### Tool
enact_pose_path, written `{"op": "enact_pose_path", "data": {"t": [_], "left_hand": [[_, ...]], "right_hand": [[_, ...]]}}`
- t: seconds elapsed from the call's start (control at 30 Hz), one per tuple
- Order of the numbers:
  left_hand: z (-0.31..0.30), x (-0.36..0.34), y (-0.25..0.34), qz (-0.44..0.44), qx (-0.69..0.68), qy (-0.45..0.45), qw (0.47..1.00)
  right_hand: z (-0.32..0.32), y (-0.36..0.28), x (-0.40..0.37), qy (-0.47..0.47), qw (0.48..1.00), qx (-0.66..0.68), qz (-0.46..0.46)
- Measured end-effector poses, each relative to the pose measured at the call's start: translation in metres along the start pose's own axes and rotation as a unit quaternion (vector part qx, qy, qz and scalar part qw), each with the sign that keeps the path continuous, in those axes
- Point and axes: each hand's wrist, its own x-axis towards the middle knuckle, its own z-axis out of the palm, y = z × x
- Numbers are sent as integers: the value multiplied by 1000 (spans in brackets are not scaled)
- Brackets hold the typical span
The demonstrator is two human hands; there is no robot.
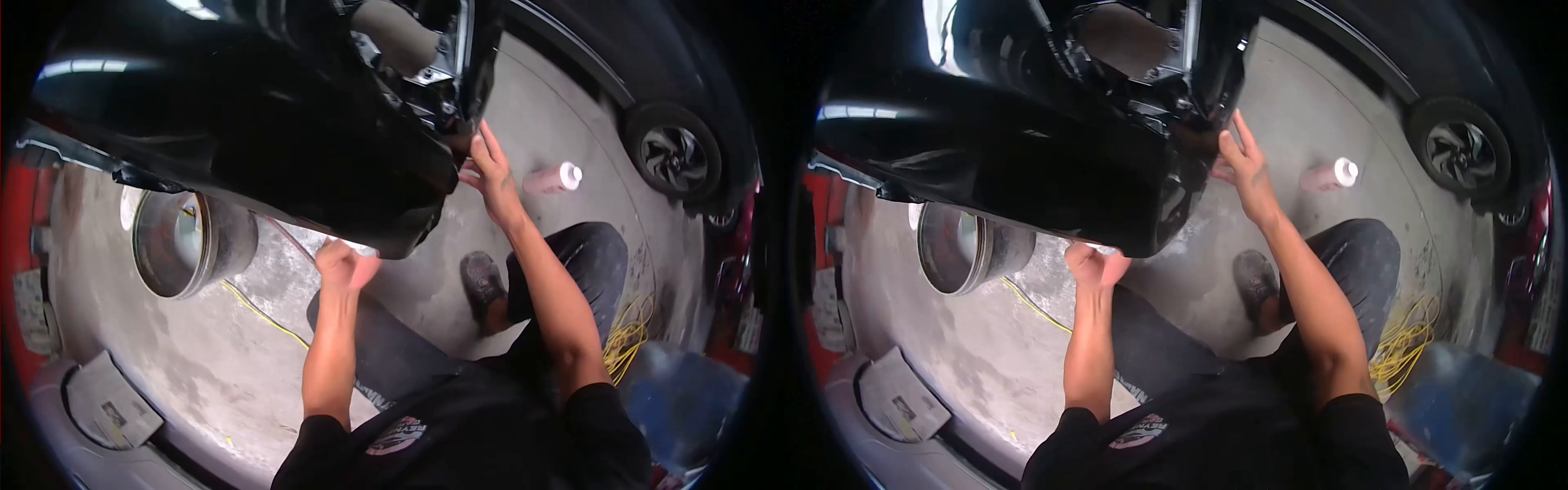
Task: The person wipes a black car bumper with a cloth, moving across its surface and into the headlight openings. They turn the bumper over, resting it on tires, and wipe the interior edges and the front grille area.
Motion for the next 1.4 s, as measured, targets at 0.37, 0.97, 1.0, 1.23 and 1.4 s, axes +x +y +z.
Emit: {"op": "enact_pose_path", "data": {"t": [0.37, 0.97, 1.0, 1.23, 1.4], "left_hand": [[-80, 36, -50, 53, 269, 249, 929], [34, -31, -54, 213, 525, 357, 742], [44, -18, -49, 204, 566, 292, 744], [32, -9, -51, 213, 533, 287, 767], [35, -5, -61, 224, 530, 270, 772]], "right_hand": [[0, 5, -4, -51, 998, -38, -22], [-17, -104, -63, 108, 744, -377, -541], [-1, -121, -48, 127, 696, -422, -567], [12, -46, 3, 45, 587, -550, -592], [19, -83, 17, 68, 558, -549, -619]]}}
